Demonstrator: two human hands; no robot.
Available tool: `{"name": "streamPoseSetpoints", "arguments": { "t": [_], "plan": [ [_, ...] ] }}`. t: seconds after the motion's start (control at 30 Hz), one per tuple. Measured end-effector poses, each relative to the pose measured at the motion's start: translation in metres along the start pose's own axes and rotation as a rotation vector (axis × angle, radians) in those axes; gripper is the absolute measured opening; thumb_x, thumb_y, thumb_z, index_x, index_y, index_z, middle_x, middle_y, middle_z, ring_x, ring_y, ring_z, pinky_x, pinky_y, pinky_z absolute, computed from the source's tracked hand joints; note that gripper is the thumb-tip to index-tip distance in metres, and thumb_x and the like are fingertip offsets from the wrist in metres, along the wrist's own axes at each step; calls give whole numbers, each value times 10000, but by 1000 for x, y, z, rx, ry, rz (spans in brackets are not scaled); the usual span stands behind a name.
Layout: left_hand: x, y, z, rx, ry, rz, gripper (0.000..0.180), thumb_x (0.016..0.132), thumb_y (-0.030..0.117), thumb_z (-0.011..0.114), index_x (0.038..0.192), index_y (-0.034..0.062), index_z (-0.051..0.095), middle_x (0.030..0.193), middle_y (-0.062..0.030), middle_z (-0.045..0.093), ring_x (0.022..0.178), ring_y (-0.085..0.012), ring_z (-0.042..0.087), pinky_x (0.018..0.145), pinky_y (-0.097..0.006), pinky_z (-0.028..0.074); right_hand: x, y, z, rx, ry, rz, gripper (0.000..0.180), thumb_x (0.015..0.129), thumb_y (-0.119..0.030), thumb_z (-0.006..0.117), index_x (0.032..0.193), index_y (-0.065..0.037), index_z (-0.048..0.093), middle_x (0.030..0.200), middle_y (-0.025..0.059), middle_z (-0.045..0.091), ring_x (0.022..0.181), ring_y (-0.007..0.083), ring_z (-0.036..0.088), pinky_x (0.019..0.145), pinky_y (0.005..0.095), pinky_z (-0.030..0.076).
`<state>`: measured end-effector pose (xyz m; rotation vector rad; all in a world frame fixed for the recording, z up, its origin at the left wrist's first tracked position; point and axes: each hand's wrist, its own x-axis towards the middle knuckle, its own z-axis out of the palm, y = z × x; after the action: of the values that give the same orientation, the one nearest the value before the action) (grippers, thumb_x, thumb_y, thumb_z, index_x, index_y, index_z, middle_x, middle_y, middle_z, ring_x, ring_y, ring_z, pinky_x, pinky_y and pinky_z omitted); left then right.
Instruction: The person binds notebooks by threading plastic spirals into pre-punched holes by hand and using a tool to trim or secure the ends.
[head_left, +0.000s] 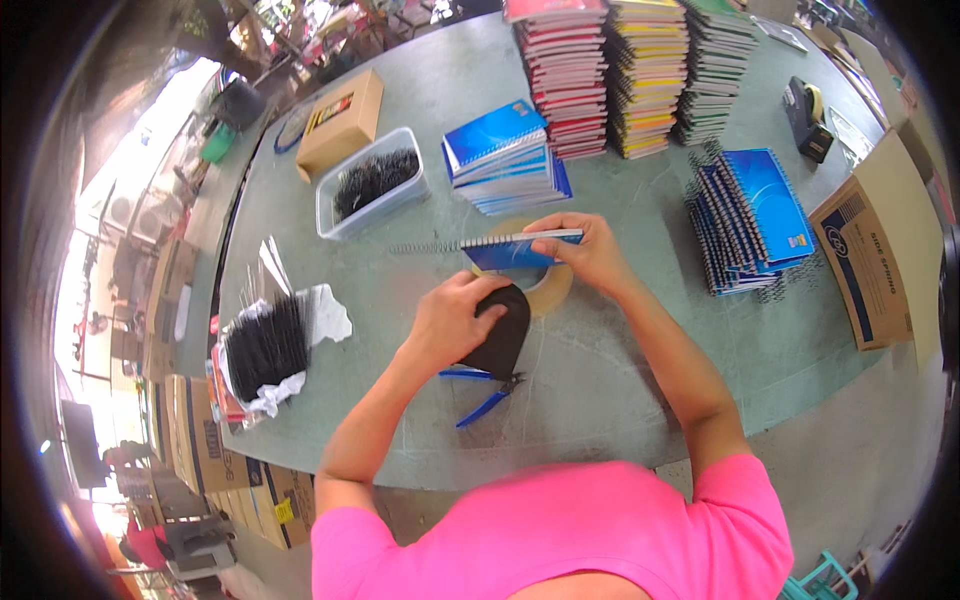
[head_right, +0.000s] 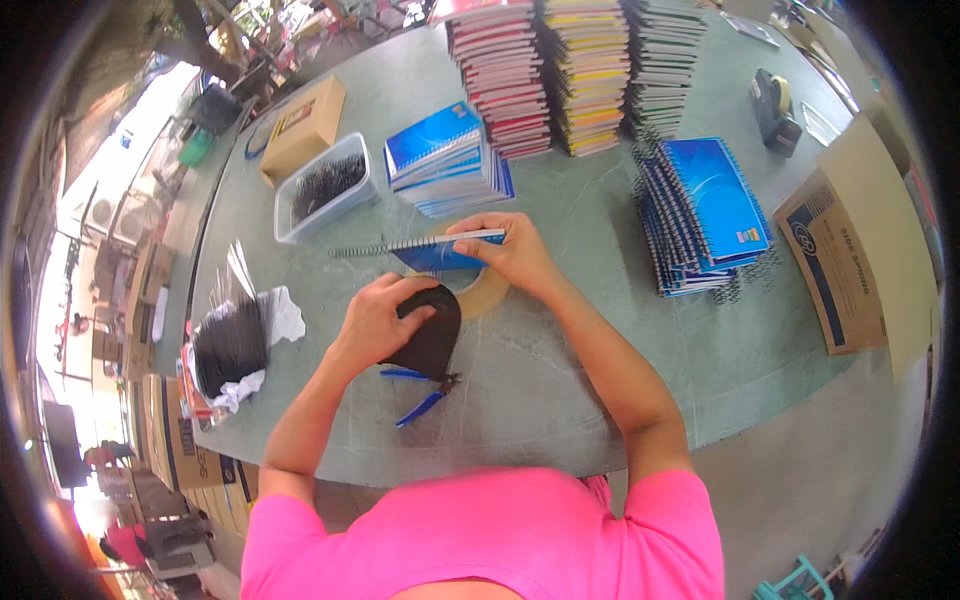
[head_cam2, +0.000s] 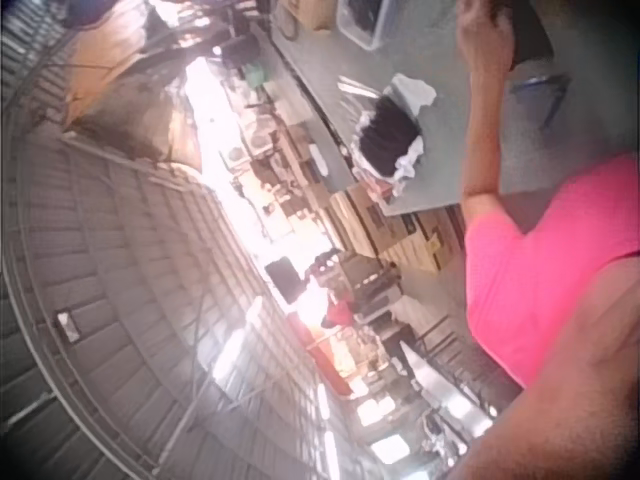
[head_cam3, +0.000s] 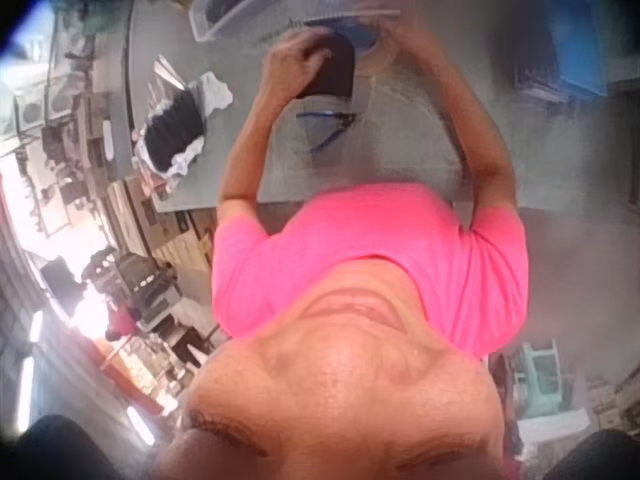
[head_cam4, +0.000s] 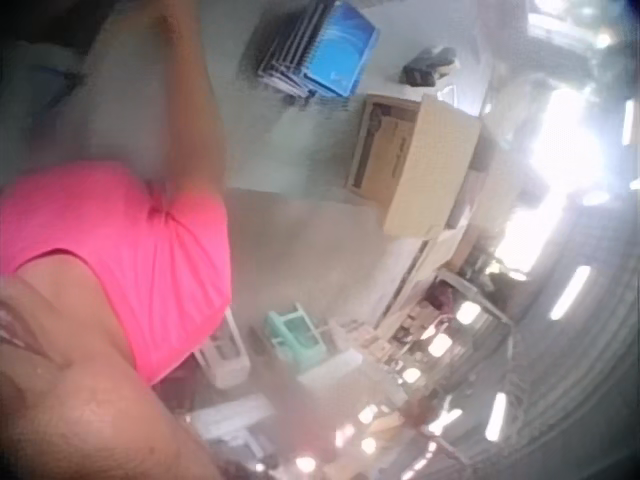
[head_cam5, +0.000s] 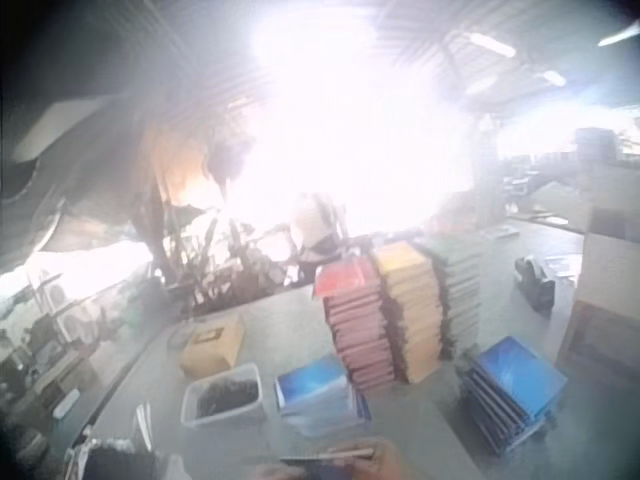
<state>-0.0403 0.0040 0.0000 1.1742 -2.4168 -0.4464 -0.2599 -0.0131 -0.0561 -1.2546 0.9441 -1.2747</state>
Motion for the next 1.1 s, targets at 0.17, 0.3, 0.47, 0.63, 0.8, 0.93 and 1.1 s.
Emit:
{"name": "streamPoseSetpoints", "arguments": {
  "t": [0.17, 0.3, 0.47, 0.63, 0.8, 0.93, 1.1],
  "plan": [
    [23, 9, -16, 32, 376, -22, 285, 749, 92, 672, 1032, 83, 641, 930, -129, 623, 866, -292, 608, 781, -367, 476, -4, -1, -4, -43, -50, -29, 250, 757, -73, 719, 994, -9, 669, 893, 19, 667, 798, 74, 584, 727, 213, 465],
    [18, 7, 0, -16, -39, 4, 302, 733, 83, 679, 1034, 90, 652, 932, -127, 637, 855, -262, 615, 755, -355, 480, -5, -9, -4, 113, -17, 125, 318, 764, -44, 703, 1073, -16, 631, 884, -2, 642, 792, 69, 566, 714, 217, 465],
    [40, 7, -15, 13, 431, 75, 309, 747, 102, 677, 1053, 142, 650, 905, -113, 605, 812, -286, 598, 730, -371, 478, -8, 2, -3, 1, -68, 0, 291, 787, -50, 683, 1068, -3, 622, 871, -18, 629, 792, 43, 539, 689, 210, 459],
    [39, 18, -17, -125, 375, 14, 308, 708, 32, 704, 1011, 66, 661, 846, -109, 586, 837, -246, 599, 756, -321, 476, -10, -1, -10, -152, -72, 48, 284, 814, -48, 660, 1091, -1, 619, 867, -6, 645, 790, 44, 537, 712, 213, 453],
    [31, 27, -2, -68, 198, 116, 280, 713, 71, 710, 990, 62, 668, 851, -119, 620, 774, -256, 612, 699, -324, 485, -18, -3, -2, -109, -131, 17, 296, 841, -7, 595, 1137, -1, 600, 915, 24, 659, 815, 58, 552, 738, 222, 453],
    [42, 42, -14, -233, 386, -24, 263, 728, 72, 694, 989, 56, 664, 856, -135, 622, 764, -259, 606, 703, -331, 481, -19, 0, -5, -75, -145, 45, 320, 839, 10, 572, 1159, 4, 582, 977, 54, 659, 876, 82, 563, 787, 248, 454],
    [21, 44, 23, -207, -107, 111, 238, 767, 101, 651, 1003, 70, 658, 864, -157, 619, 869, -297, 584, 783, -366, 466, -16, 3, -12, -77, -90, -88, 321, 834, -70, 629, 1140, 15, 583, 1019, 56, 649, 911, 100, 566, 820, 266, 455]
  ]
}}
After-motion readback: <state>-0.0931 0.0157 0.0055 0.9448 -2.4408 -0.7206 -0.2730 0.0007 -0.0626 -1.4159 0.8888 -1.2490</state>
